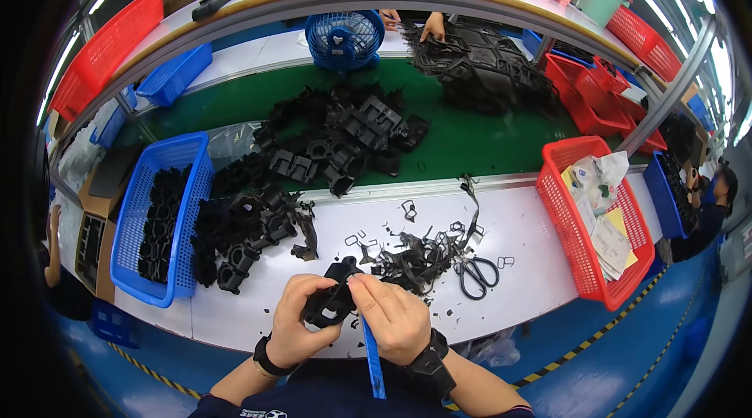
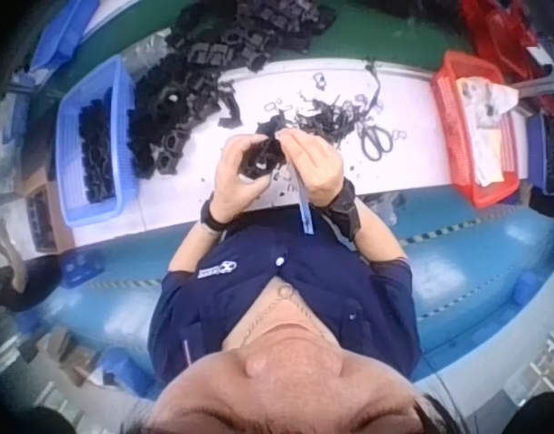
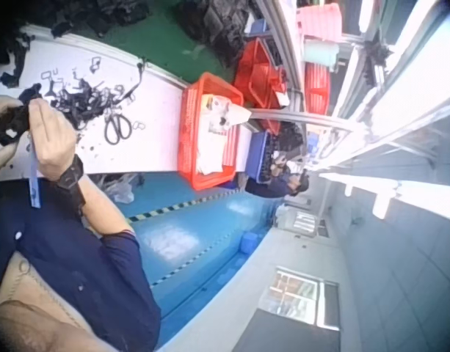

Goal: Using a thin tool to clean flash or debris from black plastic molded parts.

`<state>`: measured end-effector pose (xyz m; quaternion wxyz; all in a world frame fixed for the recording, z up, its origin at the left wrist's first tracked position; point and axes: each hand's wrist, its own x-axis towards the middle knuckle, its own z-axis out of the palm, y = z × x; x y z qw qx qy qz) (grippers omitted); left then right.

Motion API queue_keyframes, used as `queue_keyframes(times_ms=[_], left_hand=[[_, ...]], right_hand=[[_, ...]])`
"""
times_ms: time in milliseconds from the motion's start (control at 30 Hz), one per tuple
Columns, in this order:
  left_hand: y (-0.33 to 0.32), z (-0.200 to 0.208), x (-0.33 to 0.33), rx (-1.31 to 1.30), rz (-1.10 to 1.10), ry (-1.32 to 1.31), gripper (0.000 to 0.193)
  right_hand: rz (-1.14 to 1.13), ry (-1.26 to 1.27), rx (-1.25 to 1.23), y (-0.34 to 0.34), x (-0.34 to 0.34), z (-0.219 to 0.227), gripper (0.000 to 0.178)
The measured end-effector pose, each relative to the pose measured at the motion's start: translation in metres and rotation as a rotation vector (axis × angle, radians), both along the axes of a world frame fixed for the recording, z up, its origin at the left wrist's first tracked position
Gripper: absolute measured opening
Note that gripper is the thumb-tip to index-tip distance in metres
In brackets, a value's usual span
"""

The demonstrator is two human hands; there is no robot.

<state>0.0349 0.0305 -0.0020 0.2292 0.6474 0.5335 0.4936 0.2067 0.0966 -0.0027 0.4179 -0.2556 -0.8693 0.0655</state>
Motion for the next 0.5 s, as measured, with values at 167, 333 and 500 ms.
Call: queue_keyframes(times_ms=[167,333,500], left_hand=[[0.004,0.001,0.001,-0.092,0.001,-0.115,0.053],[0.007,0.001,-0.002,-0.084,0.018,-0.101,0.053],[0.006,0.001,0.003,-0.106,-0.027,-0.115,0.052]], right_hand=[[-0.038,0.089,0.114,0.010,-0.004,-0.011,0.038],[0.057,0.152,-0.035,0.015,-0.002,0.001,0.035],[-0.035,0.094,0.076,0.012,-0.002,-0.006,0.031]])
